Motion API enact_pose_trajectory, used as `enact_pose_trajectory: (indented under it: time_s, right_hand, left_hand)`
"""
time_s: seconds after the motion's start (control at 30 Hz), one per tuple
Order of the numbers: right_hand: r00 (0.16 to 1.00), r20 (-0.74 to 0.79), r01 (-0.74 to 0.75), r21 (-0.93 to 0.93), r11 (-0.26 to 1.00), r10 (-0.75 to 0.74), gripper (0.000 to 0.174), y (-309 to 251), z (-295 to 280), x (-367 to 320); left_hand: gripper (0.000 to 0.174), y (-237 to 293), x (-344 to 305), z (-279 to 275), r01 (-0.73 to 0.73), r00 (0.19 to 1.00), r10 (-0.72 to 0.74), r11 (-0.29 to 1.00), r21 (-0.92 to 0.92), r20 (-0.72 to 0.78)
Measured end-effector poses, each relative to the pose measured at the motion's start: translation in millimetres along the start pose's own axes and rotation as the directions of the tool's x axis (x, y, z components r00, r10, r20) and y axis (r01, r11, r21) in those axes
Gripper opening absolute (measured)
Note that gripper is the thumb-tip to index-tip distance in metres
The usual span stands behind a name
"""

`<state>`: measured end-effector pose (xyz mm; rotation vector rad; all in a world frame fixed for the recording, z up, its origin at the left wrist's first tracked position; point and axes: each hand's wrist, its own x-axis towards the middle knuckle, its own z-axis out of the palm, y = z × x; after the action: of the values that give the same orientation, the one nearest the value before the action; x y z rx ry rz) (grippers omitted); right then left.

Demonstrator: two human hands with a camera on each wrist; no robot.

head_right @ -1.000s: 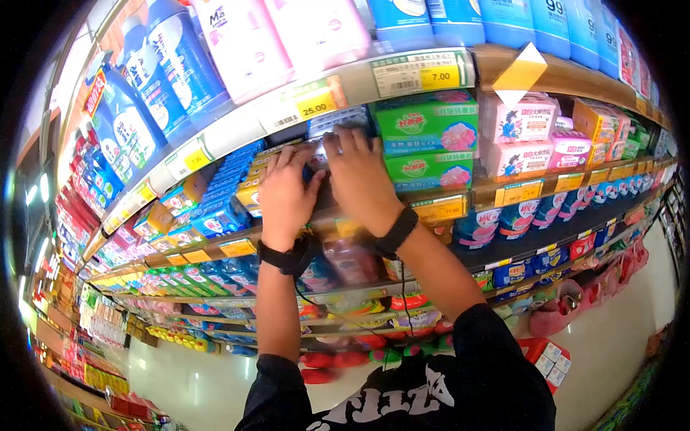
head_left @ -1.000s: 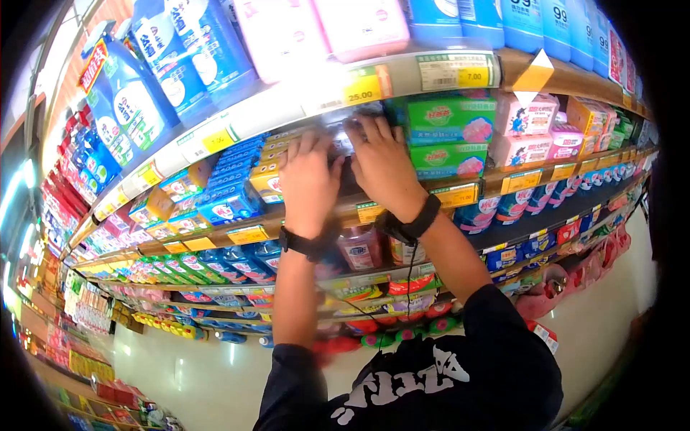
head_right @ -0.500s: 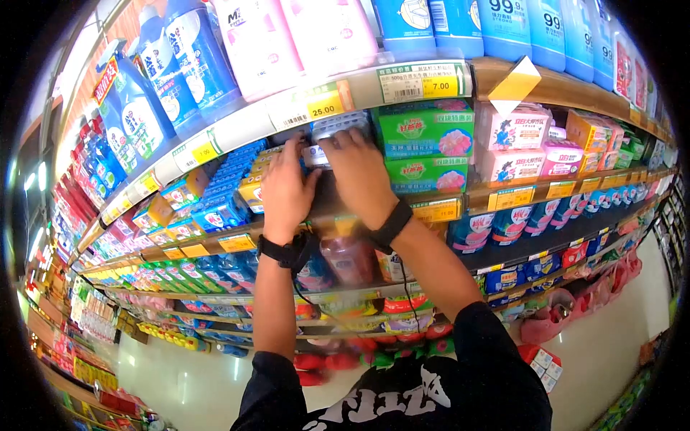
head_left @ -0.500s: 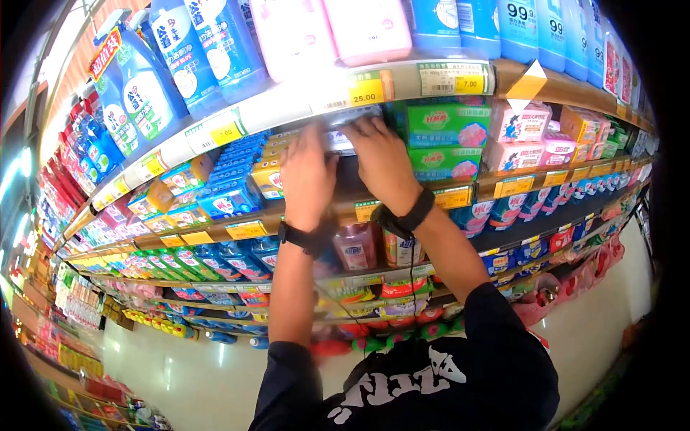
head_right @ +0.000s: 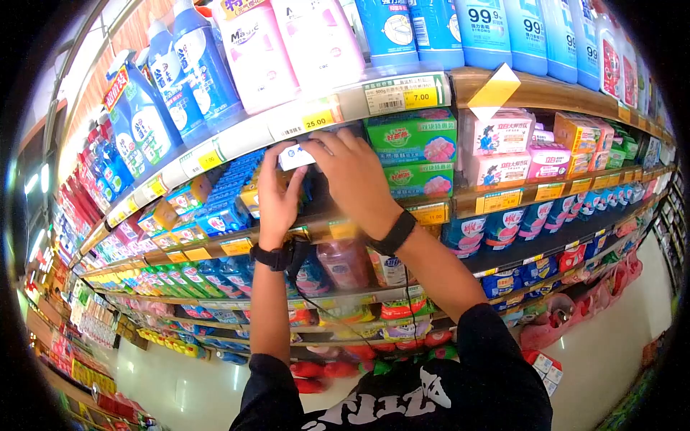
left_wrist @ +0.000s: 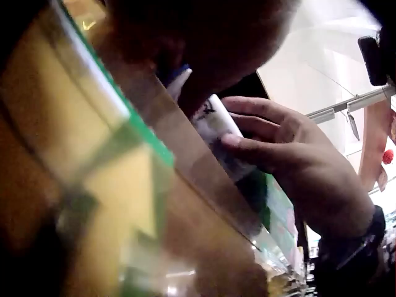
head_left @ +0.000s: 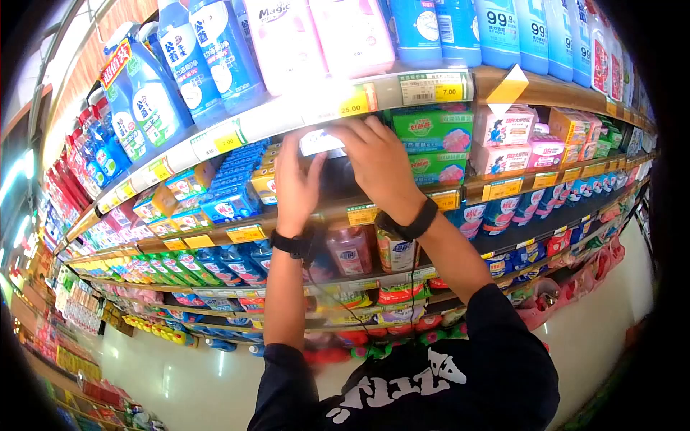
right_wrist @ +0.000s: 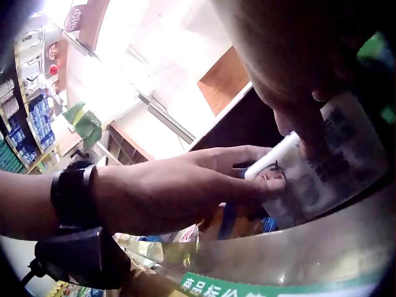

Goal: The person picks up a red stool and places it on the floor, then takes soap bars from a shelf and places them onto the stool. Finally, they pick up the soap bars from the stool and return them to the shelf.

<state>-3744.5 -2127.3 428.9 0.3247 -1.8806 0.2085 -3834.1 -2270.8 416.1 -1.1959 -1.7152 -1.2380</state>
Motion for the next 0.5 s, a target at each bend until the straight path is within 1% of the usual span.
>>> enact_pose_trajectory:
  time_s: [0.1, 0.13, 0.23, 0.27, 0.37, 0.47, 0.5]
  right_hand:
    - [0.997, -0.061, 0.048, 0.024, 0.999, -0.047, 0.033, -4, -13, 0]
    - [0.996, -0.081, 0.046, 0.047, 0.998, -0.042, 0.034, -7, -19, 1]
    - [0.992, -0.124, 0.046, 0.11, 0.993, -0.032, 0.038, -14, -34, -1]
    - [0.99, -0.135, 0.051, 0.126, 0.991, -0.034, 0.04, -15, -37, -3]
    - [0.988, -0.153, 0.039, 0.14, 0.989, -0.018, 0.043, -16, -44, -9]
    - [0.985, -0.17, -0.005, 0.16, 0.987, 0.032, 0.047, -16, -51, -15]
    - [0.983, -0.177, -0.024, 0.168, 0.985, 0.054, 0.049, -16, -55, -17]
  left_hand:
    - [0.038, 15, -6, -11, -0.043, 0.998, 0.043, 0.999, -0.016, -0.044]
    - [0.038, 17, -9, -16, -0.045, 0.998, 0.043, 0.998, -0.043, -0.035]
    - [0.04, 34, -19, -28, -0.004, 1.0, 0.003, 0.999, -0.046, -0.03]
    - [0.041, 31, -22, -30, -0.023, 0.999, 0.022, 0.999, -0.034, -0.024]
    - [0.043, 43, -31, -40, 0.041, 0.999, -0.041, 0.999, 0.001, 0.021]
    - [0.045, 46, -41, -43, 0.095, 0.995, -0.092, 0.979, -0.179, 0.024]
    - [0.046, 48, -44, -45, 0.111, 0.994, -0.108, 0.973, -0.202, 0.026]
